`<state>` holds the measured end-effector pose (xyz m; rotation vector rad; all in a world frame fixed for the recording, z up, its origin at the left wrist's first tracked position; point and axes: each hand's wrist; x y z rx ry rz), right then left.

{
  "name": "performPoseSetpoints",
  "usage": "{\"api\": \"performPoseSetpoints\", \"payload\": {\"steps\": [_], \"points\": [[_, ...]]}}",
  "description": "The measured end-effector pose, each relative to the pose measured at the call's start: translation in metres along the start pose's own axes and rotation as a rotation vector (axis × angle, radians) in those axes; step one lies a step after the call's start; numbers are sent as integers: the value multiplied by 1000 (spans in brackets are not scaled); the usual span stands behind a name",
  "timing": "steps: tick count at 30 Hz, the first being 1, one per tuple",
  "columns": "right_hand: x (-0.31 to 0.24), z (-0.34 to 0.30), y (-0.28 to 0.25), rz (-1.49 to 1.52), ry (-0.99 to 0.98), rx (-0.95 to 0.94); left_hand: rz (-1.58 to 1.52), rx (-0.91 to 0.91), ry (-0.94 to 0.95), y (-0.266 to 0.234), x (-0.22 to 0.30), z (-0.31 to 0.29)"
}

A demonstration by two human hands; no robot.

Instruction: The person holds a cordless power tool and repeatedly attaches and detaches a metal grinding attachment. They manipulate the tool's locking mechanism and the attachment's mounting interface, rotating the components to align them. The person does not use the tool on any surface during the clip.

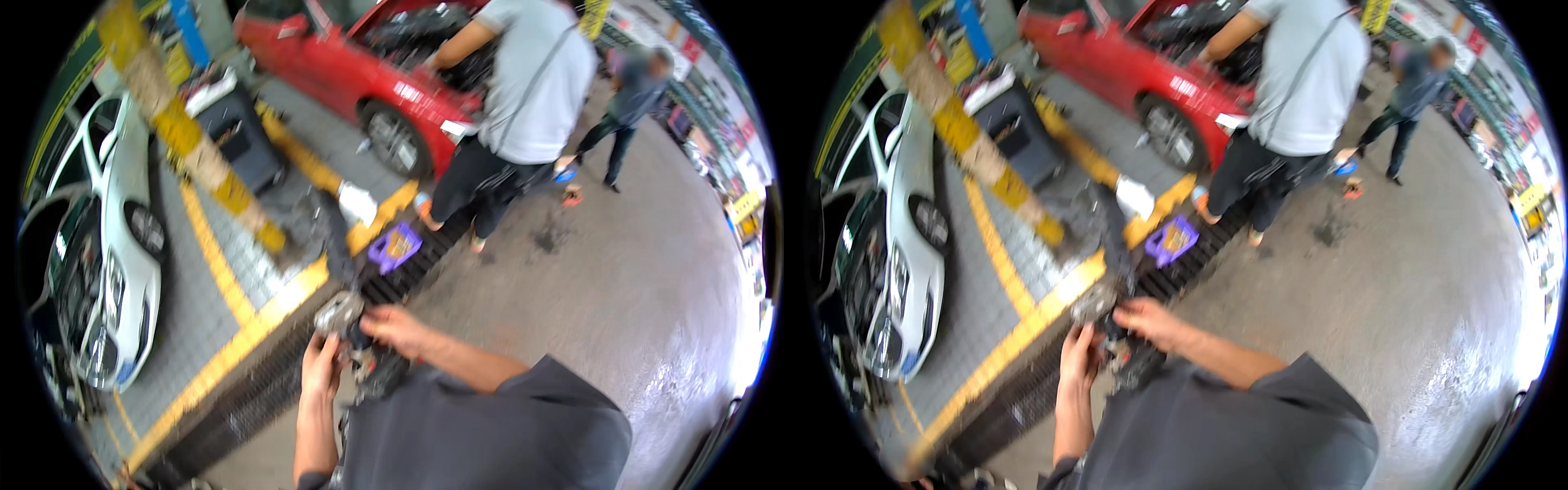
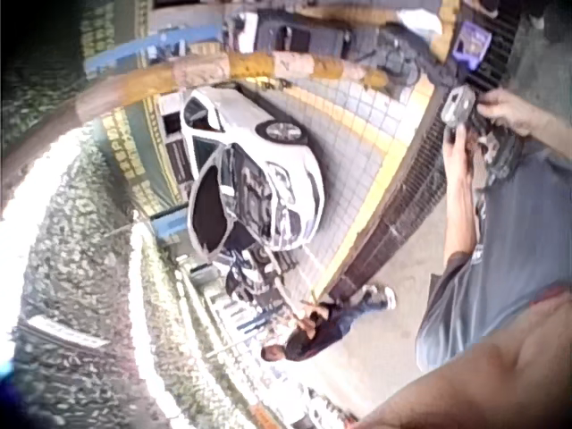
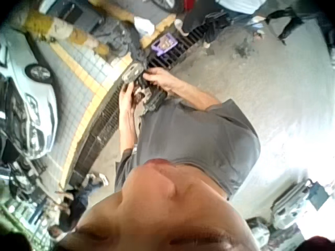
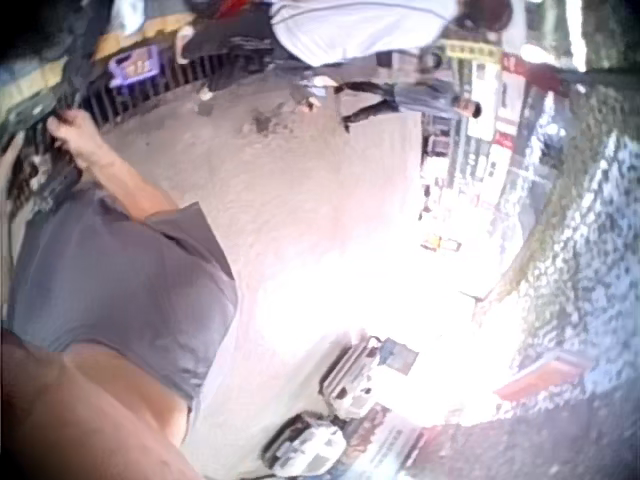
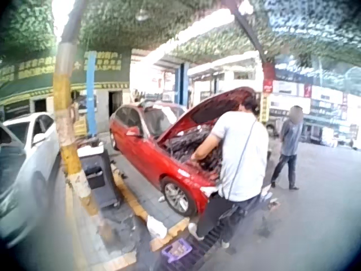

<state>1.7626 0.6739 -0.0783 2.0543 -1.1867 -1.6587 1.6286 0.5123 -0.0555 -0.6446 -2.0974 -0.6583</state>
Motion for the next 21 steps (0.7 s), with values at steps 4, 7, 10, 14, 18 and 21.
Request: {"api": "performPoseSetpoints", "payload": {"steps": [4,7,10,14,18,21], "points": [[-26,-9,1,68,18,-28,-159,-61,39,17,6,8],[-29,-13,10,116,20,-60,-302,-76,62,25,2,16],[-15,-9,0,130,-19,-1,-362,-102,180,36,-3,21],[-18,-22,1,70,-70,103,-293,-157,143,36,-9,28],[-16,-24,2,81,-72,122,-362,-166,87,35,-2,13],[-18,-26,3,55,-59,130,-339,-124,103,35,1,2]]}}
Point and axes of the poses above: each hand's wrist, its own z-axis towards the middle knuckle, its own y-axis out of the palm, x = y × z, and after that the axes turned 6 degrees about z, right-handed
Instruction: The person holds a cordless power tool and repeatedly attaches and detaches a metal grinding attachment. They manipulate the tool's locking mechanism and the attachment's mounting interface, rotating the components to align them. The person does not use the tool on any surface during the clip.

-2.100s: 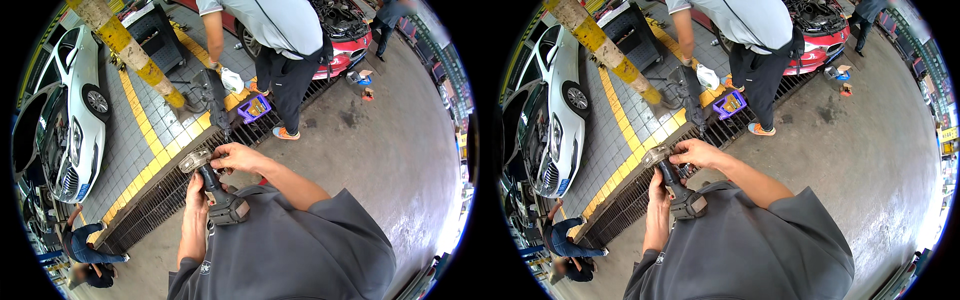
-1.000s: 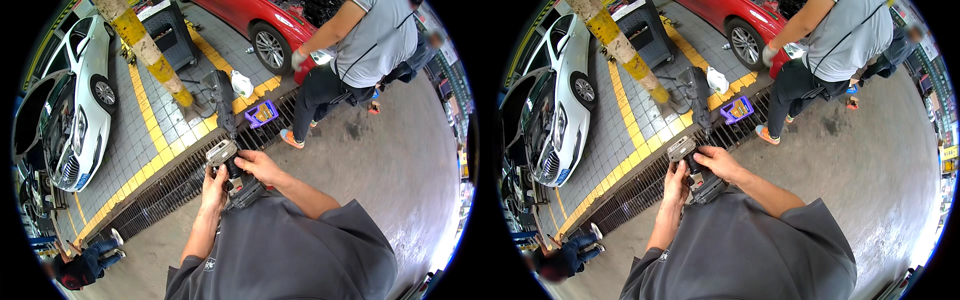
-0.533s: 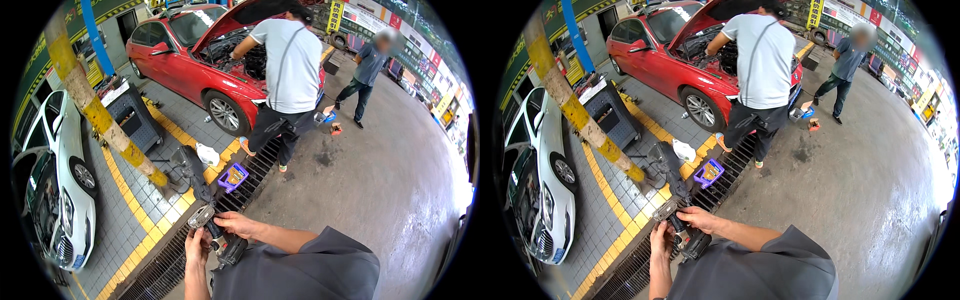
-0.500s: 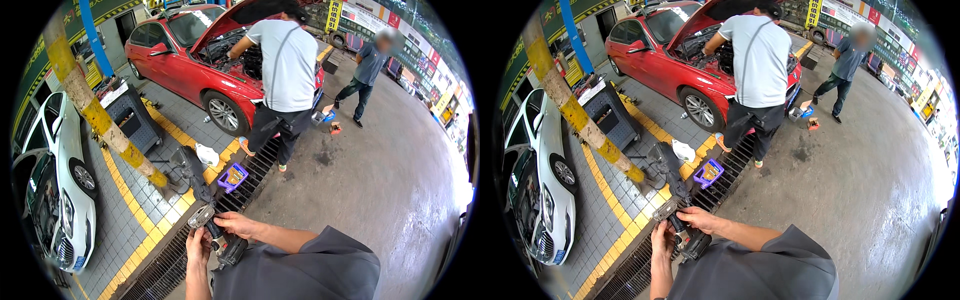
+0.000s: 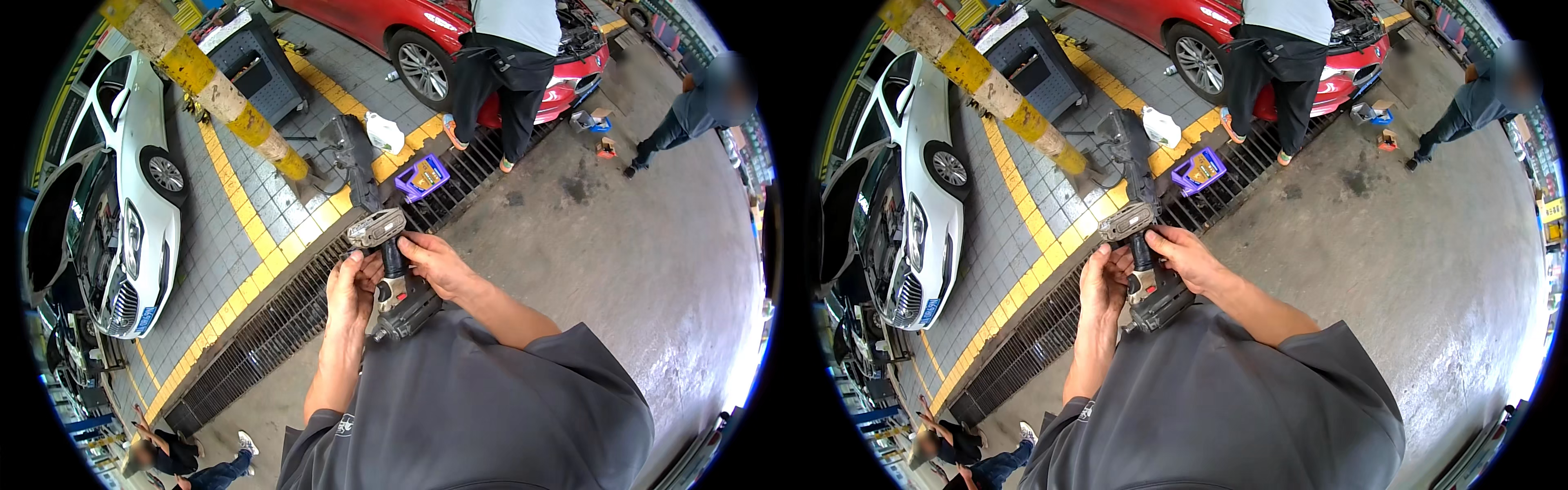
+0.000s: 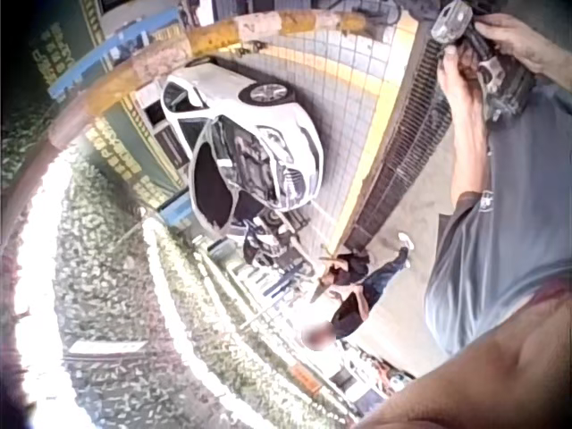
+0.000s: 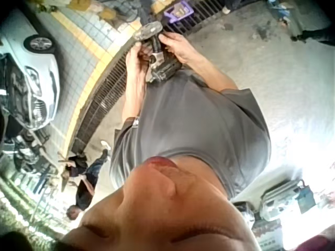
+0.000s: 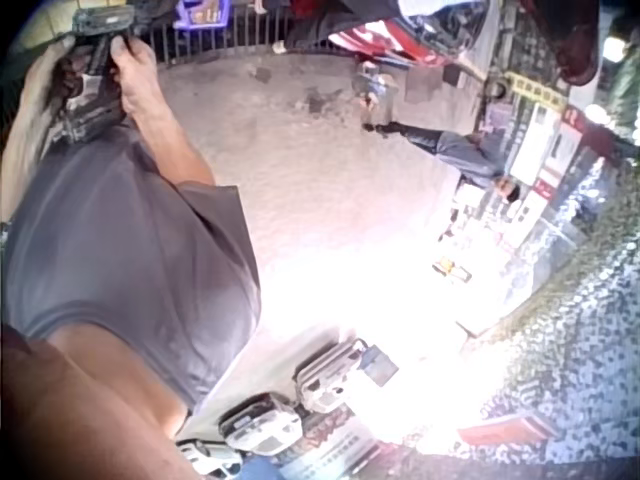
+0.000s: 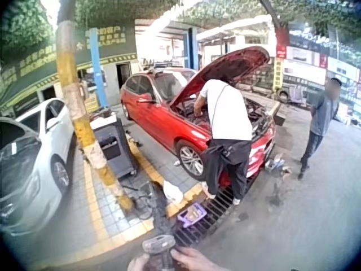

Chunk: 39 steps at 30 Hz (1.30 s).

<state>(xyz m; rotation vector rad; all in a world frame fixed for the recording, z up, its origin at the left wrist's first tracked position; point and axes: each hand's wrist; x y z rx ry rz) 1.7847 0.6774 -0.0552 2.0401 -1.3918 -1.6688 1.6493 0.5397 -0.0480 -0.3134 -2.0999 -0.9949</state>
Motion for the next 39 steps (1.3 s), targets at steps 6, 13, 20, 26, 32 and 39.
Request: {"api": "performPoseSetpoints", "payload": {"steps": [6,13,20,26,32,39], "points": [[0,3,-2,-23,4,-4,60,26,82,3,1,-10],[1,1,6,-19,8,57,59,93,90,8,-5,-17],[48,27,-17,-140,-91,111,124,107,151,25,-13,-21],[30,20,-7,-181,18,176,283,-28,155,-15,-27,-12],[41,28,-20,65,114,134,276,-5,56,-13,-17,-11],[40,28,-34,95,162,70,552,53,67,-35,-35,25]]}}
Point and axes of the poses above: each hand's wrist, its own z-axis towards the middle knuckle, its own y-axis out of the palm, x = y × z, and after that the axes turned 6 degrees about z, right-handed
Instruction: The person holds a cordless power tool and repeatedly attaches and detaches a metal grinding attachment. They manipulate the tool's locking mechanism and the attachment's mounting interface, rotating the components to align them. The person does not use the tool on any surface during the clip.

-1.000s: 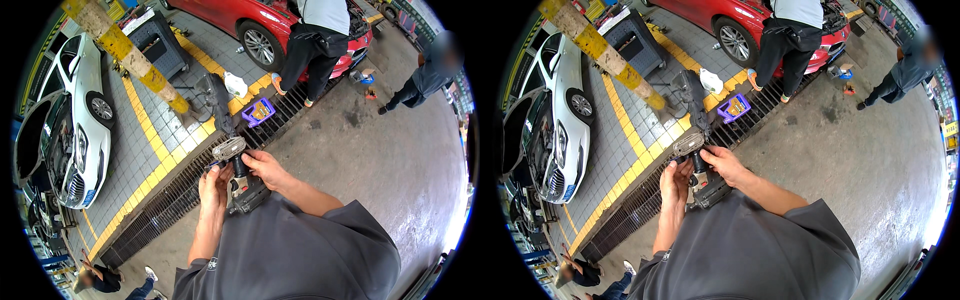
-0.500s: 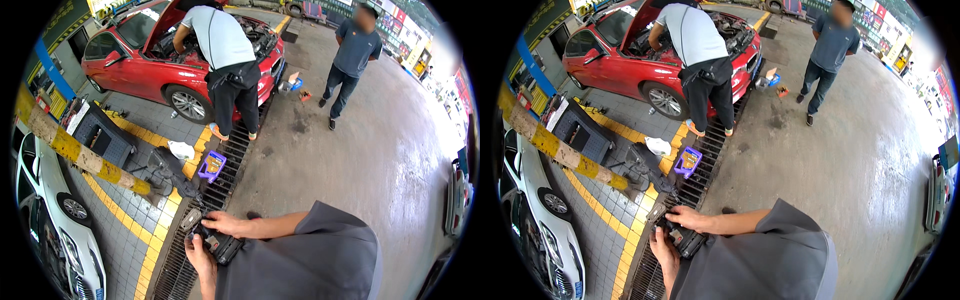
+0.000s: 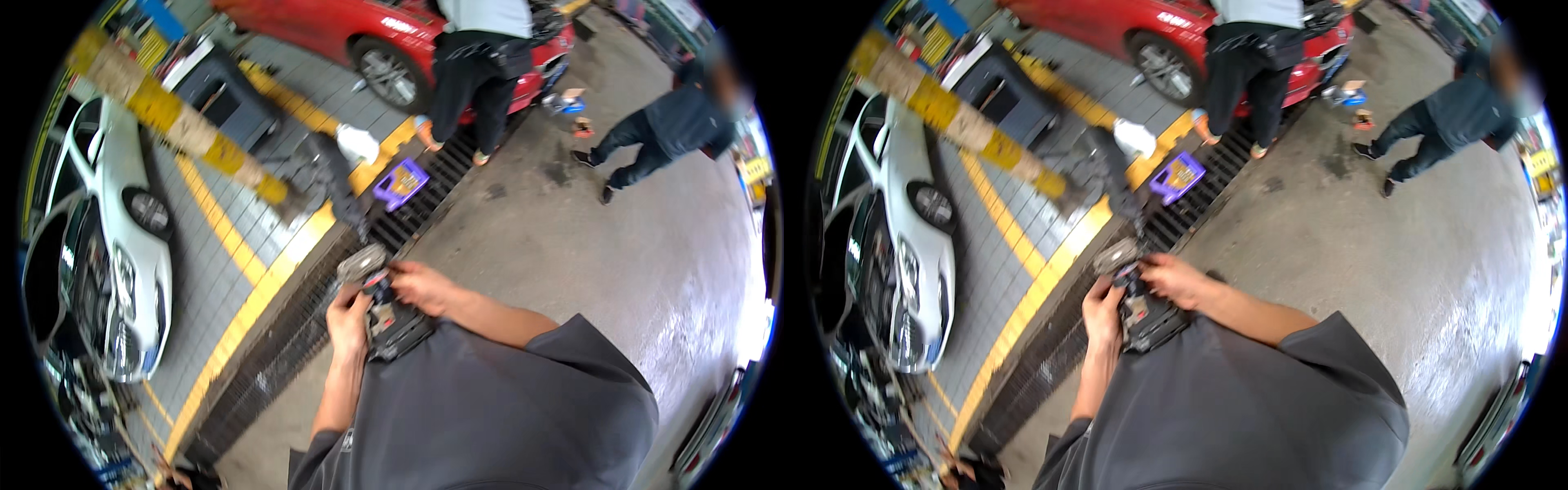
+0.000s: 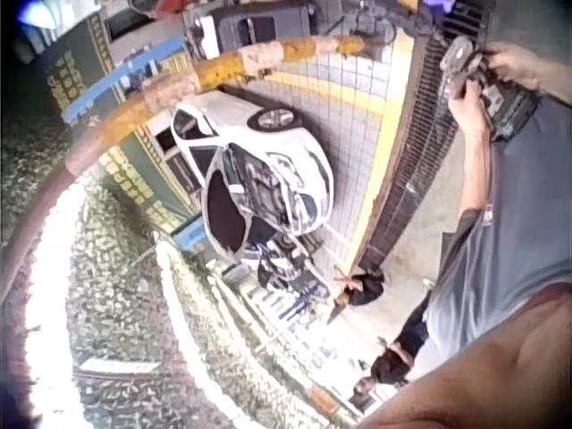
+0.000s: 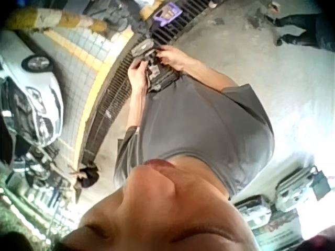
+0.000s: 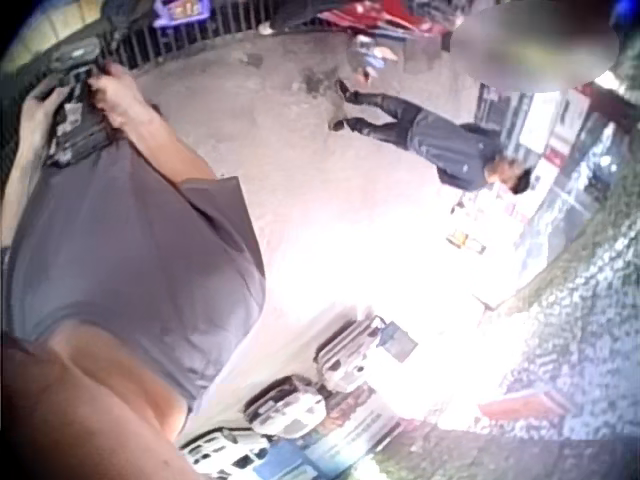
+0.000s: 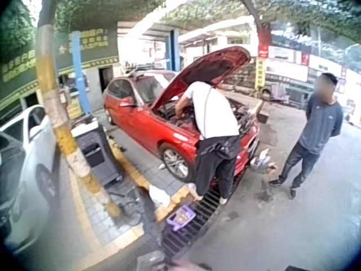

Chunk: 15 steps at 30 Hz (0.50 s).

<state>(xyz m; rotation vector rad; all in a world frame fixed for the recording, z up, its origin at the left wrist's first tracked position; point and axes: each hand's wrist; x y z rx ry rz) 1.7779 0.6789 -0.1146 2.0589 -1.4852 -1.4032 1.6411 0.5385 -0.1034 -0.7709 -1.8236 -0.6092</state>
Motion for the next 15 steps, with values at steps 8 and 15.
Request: {"api": "performPoseSetpoints", "payload": {"steps": [8,15], "points": [[5,5,-1,65,63,-58,-263,-49,-214,-15,-25,19],[-4,10,-1,69,51,-138,-423,-112,-396,-6,-42,20]]}}
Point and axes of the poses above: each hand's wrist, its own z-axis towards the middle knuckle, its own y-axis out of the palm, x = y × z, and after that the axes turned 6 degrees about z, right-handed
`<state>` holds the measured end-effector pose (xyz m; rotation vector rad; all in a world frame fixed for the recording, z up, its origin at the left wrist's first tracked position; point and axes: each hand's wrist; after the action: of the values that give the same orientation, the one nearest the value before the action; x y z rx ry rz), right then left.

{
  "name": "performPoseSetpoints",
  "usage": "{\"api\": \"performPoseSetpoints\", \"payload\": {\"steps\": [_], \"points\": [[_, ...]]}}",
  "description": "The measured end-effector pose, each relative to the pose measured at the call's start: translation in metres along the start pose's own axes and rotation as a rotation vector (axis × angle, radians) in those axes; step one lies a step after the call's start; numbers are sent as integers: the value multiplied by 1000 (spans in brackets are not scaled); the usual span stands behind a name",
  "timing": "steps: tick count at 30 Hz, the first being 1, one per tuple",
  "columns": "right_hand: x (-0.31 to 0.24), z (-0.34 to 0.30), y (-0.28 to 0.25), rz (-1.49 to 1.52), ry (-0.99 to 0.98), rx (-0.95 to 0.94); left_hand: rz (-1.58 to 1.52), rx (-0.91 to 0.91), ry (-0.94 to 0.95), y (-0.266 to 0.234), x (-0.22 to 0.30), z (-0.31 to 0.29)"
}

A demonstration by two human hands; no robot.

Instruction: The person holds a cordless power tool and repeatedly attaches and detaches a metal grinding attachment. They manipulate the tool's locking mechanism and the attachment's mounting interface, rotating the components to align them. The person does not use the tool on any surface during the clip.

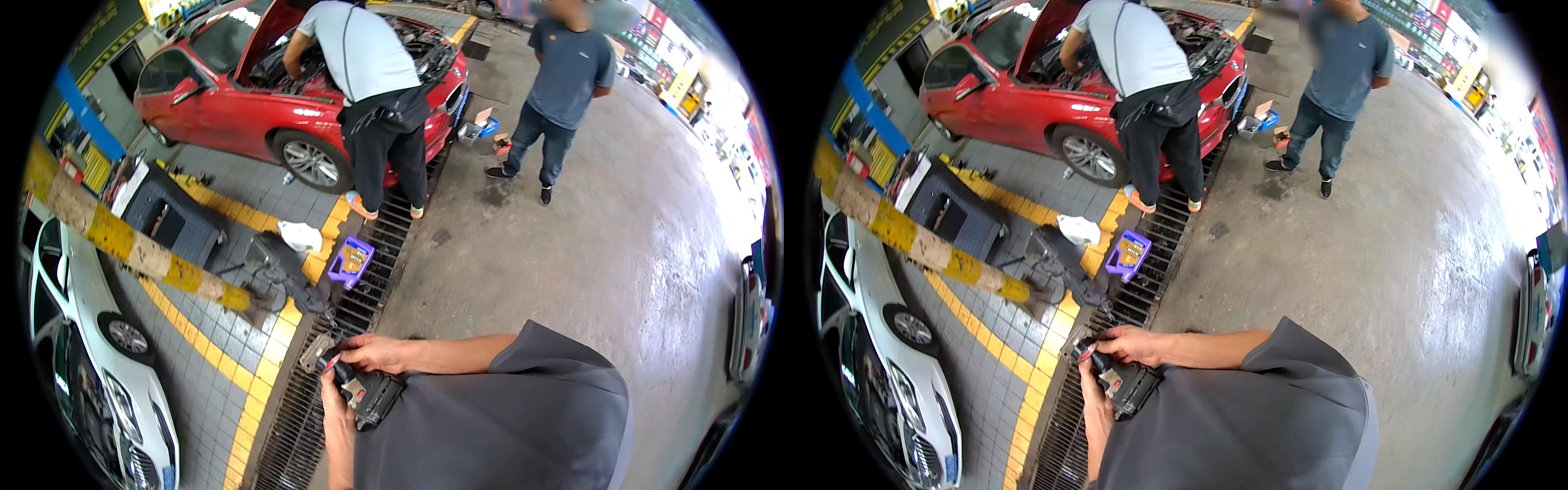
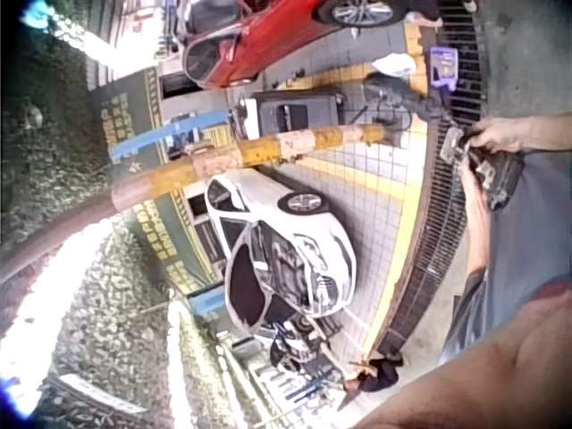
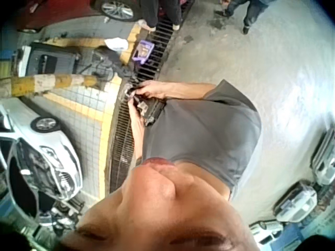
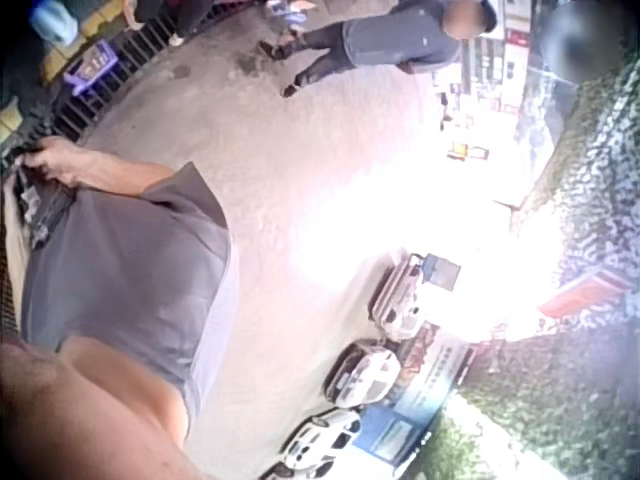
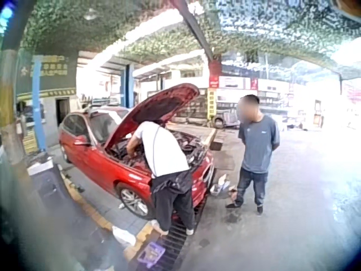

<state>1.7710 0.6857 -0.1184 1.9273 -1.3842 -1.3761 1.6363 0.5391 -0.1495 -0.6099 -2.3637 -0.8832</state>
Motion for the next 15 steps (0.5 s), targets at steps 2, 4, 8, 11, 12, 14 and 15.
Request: {"api": "performPoseSetpoints", "payload": {"steps": [2,4,8,11,12,14,15], "points": [[0,-2,4,-57,8,22,37,-13,-2,3,1,-2],[-2,-6,11,-142,-70,46,57,4,-21,6,6,-1],[-11,-13,19,-1017,-258,213,46,-39,17,-3,-1,5],[-17,-29,31,-1270,-528,392,115,23,61,1,-3,5],[-25,-35,37,-1248,-535,336,80,-31,41,8,1,-4],[-46,-49,55,-1210,-547,219,132,10,79,37,17,-30],[-57,-56,66,-1200,-510,113,158,36,83,30,15,-27]]}}
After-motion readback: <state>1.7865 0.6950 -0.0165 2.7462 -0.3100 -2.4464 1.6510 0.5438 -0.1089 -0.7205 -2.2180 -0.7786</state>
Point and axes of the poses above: each hand's wrist, its own z-axis towards the middle knuckle, its own y-axis out of the palm, x = y × z, and after that the axes turned 6 degrees about z, right-handed
